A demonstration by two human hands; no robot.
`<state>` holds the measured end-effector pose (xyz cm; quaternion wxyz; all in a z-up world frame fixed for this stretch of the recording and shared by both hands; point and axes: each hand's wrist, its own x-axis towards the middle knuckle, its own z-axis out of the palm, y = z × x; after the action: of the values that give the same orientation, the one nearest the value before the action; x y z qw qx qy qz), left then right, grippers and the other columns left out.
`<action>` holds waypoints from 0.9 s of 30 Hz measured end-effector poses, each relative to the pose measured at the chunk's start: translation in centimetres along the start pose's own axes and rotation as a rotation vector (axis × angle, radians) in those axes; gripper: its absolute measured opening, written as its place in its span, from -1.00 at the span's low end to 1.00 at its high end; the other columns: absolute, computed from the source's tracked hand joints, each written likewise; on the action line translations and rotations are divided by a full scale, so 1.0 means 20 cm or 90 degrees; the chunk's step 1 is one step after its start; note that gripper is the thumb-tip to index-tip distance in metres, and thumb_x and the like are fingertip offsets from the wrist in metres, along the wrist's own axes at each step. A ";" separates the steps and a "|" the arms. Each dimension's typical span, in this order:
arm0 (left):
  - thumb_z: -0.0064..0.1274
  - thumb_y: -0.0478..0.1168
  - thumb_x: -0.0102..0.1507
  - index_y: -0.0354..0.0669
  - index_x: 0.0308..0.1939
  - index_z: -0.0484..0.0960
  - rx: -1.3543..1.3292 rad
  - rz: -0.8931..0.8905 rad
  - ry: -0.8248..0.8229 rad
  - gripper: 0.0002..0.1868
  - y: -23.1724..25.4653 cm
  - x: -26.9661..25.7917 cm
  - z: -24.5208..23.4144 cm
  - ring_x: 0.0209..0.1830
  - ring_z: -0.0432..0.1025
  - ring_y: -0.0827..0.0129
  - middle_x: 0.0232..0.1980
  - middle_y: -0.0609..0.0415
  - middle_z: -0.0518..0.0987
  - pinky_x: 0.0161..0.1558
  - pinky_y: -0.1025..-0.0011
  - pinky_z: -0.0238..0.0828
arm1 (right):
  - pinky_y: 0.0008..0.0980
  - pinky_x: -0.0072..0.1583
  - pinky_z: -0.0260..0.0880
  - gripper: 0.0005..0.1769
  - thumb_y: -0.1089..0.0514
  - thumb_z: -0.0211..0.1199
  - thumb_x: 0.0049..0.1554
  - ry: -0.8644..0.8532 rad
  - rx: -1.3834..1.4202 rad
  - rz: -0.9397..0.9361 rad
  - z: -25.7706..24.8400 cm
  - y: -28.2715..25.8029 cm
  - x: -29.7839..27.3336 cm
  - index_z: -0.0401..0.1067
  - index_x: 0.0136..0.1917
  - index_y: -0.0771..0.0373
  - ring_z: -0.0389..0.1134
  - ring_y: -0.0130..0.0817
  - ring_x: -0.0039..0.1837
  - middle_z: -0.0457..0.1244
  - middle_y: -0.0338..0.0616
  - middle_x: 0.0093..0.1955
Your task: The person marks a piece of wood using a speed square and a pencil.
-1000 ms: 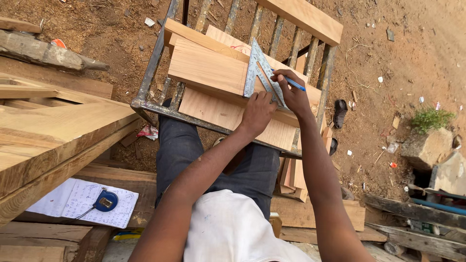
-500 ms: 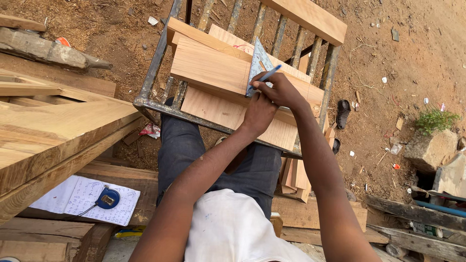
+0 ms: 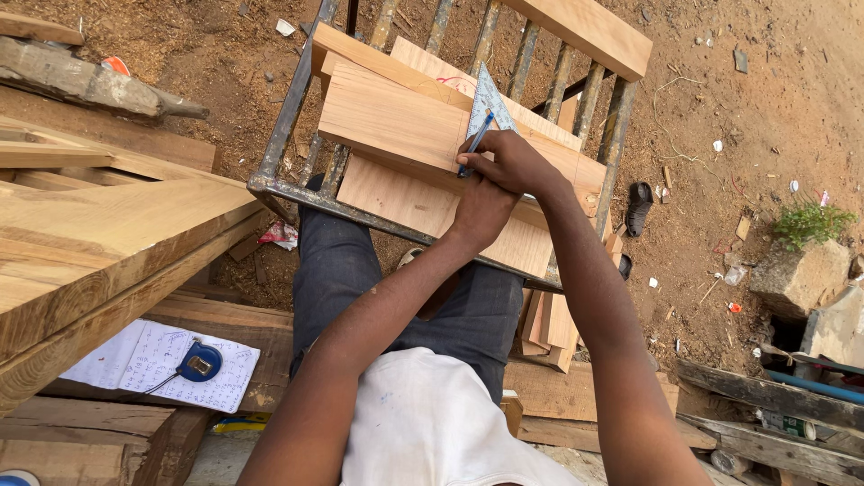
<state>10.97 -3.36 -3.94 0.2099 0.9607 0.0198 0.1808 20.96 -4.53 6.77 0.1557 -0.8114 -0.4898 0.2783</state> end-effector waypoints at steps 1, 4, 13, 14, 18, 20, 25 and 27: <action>0.05 -0.32 0.30 -0.12 0.01 0.67 -0.004 0.000 -0.008 -0.79 0.00 0.00 0.00 0.03 0.45 0.15 -0.11 -0.03 0.59 0.06 0.10 0.35 | -0.16 0.07 0.45 -0.60 -0.12 0.27 0.24 0.000 -0.014 -0.002 0.00 0.00 0.00 0.59 0.04 0.26 0.48 -0.15 -0.02 0.44 -0.01 -0.08; 0.05 -0.33 0.21 -0.11 0.03 0.68 -0.004 0.016 0.100 -0.69 0.00 -0.02 0.00 0.02 0.44 0.17 -0.12 0.01 0.60 0.05 0.09 0.34 | -0.11 0.08 0.43 -0.62 -0.11 0.28 0.25 0.031 -0.084 -0.035 0.00 0.00 0.01 0.60 0.05 0.25 0.46 -0.06 0.00 0.43 0.02 -0.06; 0.06 -0.28 0.23 -0.10 -0.04 0.71 -0.034 0.012 0.073 -0.76 0.00 -0.02 -0.03 0.12 0.40 0.16 -0.05 -0.04 0.58 0.13 0.08 0.29 | -0.13 0.08 0.43 -0.65 -0.09 0.30 0.24 0.002 -0.076 -0.041 -0.04 0.00 0.03 0.59 0.04 0.25 0.46 -0.08 0.01 0.43 -0.01 -0.05; 0.06 -0.29 0.22 -0.10 -0.05 0.71 -0.037 0.014 0.091 -0.76 -0.01 -0.02 -0.05 0.10 0.40 0.16 -0.05 -0.04 0.57 0.12 0.10 0.29 | -0.14 0.08 0.44 -0.66 -0.06 0.29 0.22 -0.014 -0.020 -0.065 -0.05 -0.01 0.03 0.58 0.05 0.25 0.47 -0.11 0.01 0.44 -0.03 -0.03; 0.07 -0.31 0.19 -0.12 -0.13 0.72 -0.082 0.014 0.105 -0.80 0.01 -0.03 -0.08 0.02 0.39 0.18 -0.04 -0.03 0.55 0.06 0.15 0.32 | -0.18 0.08 0.43 -0.76 0.05 0.29 0.28 0.127 -0.046 -0.119 -0.07 -0.02 0.00 0.59 0.04 0.27 0.45 -0.17 0.02 0.44 -0.03 -0.04; 0.08 -0.31 0.17 -0.13 -0.19 0.72 -0.094 0.018 0.109 -0.83 -0.01 -0.02 -0.10 -0.02 0.38 0.18 -0.07 -0.02 0.53 0.04 0.17 0.33 | -0.24 0.12 0.44 -0.77 0.09 0.27 0.34 0.177 0.131 -0.113 -0.08 -0.02 -0.03 0.55 0.06 0.33 0.45 -0.28 0.03 0.42 -0.05 -0.04; 0.10 -0.33 0.13 -0.16 -0.26 0.69 -0.066 0.030 0.078 -0.88 -0.03 -0.01 -0.09 -0.04 0.42 0.19 -0.11 0.00 0.51 -0.01 0.24 0.38 | -0.31 0.10 0.46 -0.77 0.10 0.25 0.35 0.198 0.171 -0.110 -0.07 0.00 -0.12 0.54 0.09 0.33 0.44 -0.36 0.06 0.41 -0.12 -0.01; 0.11 -0.33 0.12 -0.17 -0.27 0.68 -0.077 0.031 0.076 -0.87 -0.04 -0.01 -0.08 -0.04 0.43 0.21 -0.11 0.00 0.52 -0.02 0.26 0.40 | -0.31 0.10 0.45 -0.78 0.11 0.26 0.35 0.197 0.162 -0.114 -0.06 0.00 -0.12 0.54 0.09 0.33 0.44 -0.35 0.05 0.41 -0.12 -0.01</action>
<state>10.31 -1.96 -2.99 0.2613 0.9341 -0.0018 0.2432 20.78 -6.66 8.58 0.3542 -0.7718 -0.4909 0.1948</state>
